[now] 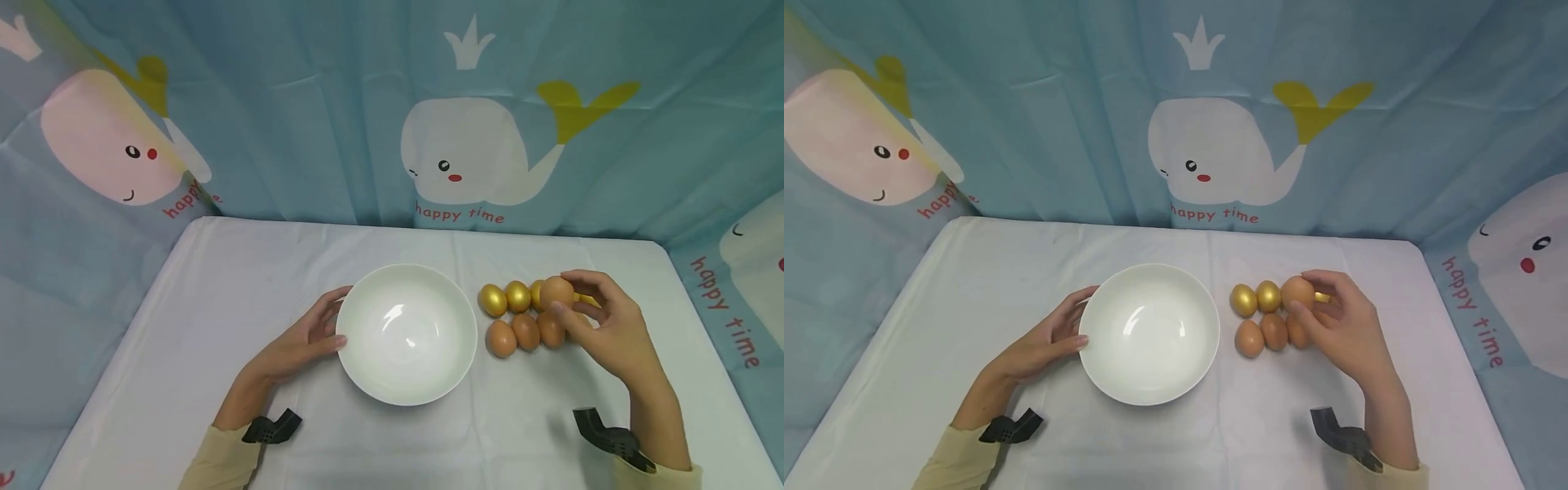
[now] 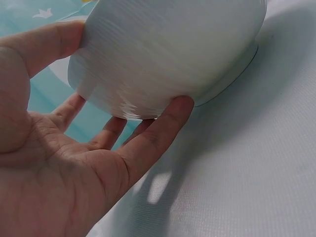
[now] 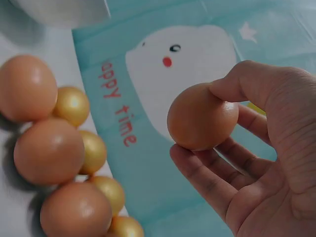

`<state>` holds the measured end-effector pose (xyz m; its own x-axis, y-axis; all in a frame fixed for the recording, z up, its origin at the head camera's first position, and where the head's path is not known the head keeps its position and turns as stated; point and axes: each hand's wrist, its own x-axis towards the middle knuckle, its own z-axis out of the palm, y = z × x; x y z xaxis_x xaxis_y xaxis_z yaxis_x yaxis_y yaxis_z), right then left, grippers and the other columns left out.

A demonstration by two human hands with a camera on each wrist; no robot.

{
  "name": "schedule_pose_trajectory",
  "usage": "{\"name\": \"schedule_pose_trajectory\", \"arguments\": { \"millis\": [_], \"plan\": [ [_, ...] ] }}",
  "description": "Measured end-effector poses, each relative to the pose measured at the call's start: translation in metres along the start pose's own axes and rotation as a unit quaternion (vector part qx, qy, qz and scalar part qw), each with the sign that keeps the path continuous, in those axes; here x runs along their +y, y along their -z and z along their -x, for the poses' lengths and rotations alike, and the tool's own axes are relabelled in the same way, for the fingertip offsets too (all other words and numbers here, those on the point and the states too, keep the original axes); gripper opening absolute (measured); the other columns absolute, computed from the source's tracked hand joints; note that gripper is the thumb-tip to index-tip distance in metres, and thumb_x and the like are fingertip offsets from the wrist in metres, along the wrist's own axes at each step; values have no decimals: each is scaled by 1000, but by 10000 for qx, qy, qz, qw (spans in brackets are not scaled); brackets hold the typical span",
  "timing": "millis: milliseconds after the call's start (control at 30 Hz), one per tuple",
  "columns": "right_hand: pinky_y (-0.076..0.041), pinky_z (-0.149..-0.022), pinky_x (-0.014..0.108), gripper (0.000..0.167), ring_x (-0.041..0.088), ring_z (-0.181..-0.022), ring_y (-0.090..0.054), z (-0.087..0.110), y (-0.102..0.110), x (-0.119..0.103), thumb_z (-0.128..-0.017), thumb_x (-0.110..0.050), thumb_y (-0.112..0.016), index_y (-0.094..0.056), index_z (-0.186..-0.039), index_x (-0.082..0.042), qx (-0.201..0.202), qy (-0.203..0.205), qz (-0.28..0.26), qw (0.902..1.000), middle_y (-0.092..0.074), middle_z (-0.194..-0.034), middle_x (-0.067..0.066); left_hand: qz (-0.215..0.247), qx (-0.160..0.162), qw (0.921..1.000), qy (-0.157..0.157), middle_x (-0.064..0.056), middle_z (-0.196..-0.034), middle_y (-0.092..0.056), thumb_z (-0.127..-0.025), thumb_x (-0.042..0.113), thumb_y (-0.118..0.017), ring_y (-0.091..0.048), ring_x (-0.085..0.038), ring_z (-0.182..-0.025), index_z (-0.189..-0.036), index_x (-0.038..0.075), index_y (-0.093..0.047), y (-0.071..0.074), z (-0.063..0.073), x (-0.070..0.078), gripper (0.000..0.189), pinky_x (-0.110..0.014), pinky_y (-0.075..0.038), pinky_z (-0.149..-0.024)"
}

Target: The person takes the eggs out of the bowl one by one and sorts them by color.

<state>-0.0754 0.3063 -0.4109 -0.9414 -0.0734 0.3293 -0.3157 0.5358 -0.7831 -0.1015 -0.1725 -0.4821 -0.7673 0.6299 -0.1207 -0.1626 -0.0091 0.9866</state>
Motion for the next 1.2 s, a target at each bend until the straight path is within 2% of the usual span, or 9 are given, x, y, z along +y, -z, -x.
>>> {"name": "schedule_pose_trajectory", "arguments": {
  "millis": [233,467,600,900,967,1067,1133,1200],
  "plan": [
    [-49,-93,2,51,-3,-119,-61,6,12,17,-87,14,-75,-58,-134,7,320,-198,116,9992,-62,-128,-15,-50,9,10000,4,-11,-170,-30,-104,5,-62,-50,-13,-148,-167,27,-20,1,-1,1,79,-28,-54,-107],
    [-49,-89,0,50,-8,-115,-61,16,31,34,-88,10,-77,-60,-135,4,713,-624,412,9946,-62,-126,-22,30,-1,10000,-11,-11,-169,-31,-104,4,-63,-51,-14,-147,-167,26,-19,0,-4,2,80,-30,-55,-106],
    [-49,-87,0,48,-11,-114,-60,22,38,42,-91,6,-77,-61,-135,2,714,-801,495,9930,-61,-125,-25,7,-3,10000,-5,-12,-169,-31,-104,4,-63,-52,-13,-147,-167,26,-19,0,-3,2,80,-29,-54,-106],
    [-43,-84,-5,49,-20,-109,-51,27,43,55,-95,-14,-80,-59,-137,2,536,-1336,1051,9840,-53,-120,-34,40,5,10000,-29,-15,-168,-30,-103,5,-63,-53,-13,-145,-167,24,-19,-2,-1,2,81,-29,-55,-106],
    [-42,-83,-5,52,-21,-107,-48,27,44,58,-96,-19,-79,-58,-138,1,451,-1452,1208,9810,-54,-121,-28,29,6,10000,-40,-16,-168,-31,-103,5,-64,-53,-12,-145,-167,23,-19,-2,-1,3,81,-29,-54,-106],
    [-40,-79,-5,56,-24,-103,-43,29,46,61,-98,-26,-78,-55,-141,0,246,-1696,1473,9741,-61,-129,-4,8,10,10000,-58,-16,-168,-31,-103,5,-63,-53,-12,-145,-167,23,-19,-2,0,3,81,-28,-54,-106],
    [-39,-77,-4,58,-26,-100,-38,30,46,63,-98,-30,-77,-53,-142,0,85,-1814,1636,9697,-62,-135,15,-16,15,10000,-49,-15,-168,-31,-103,5,-64,-53,-12,-146,-167,24,-19,-2,0,2,81,-28,-54,-106],
    [-39,-75,-4,59,-26,-99,-36,32,46,66,-99,-33,-76,-52,-142,1,-46,-1890,1748,9663,-60,-137,27,-13,12,10000,-30,-13,-169,-31,-103,5,-63,-52,-12,-146,-167,25,-19,-2,0,2,81,-29,-54,-107]
  ]
}}
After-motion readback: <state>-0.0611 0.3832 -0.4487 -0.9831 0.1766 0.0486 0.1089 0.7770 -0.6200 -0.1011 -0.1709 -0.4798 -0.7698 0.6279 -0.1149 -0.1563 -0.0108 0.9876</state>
